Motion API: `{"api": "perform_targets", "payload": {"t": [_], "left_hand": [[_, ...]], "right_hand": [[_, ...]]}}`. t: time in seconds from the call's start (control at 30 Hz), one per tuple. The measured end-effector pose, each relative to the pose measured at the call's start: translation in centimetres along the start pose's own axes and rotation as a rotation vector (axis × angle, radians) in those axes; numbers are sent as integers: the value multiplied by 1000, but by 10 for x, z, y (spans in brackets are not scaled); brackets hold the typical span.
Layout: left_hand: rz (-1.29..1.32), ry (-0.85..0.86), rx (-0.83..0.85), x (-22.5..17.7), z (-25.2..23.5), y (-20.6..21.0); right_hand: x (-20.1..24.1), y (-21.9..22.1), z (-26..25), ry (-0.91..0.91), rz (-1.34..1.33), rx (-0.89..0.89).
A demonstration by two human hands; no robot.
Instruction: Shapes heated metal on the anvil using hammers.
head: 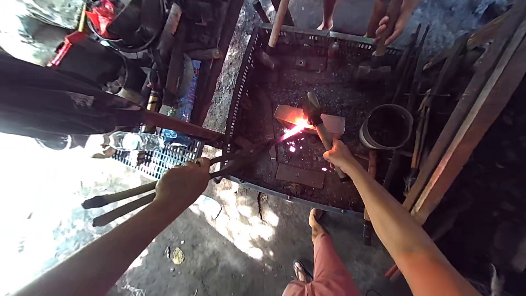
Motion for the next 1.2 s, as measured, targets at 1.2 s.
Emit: {"api": "perform_targets", "payload": {"t": [1.2], "left_hand": [[-12,6,-126,-24,-33,1]], "right_hand": [[-18,-14,50,32,-82,-88]]}}
Point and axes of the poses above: each hand's wrist, its own z-axis away from the middle knuckle, its own y-axis out of the palm, x = y × z, the point moved 8 cm from there along -z, towards the middle knuckle, and after that the axes turned 6 degrees about z, right-handed, at the moved point
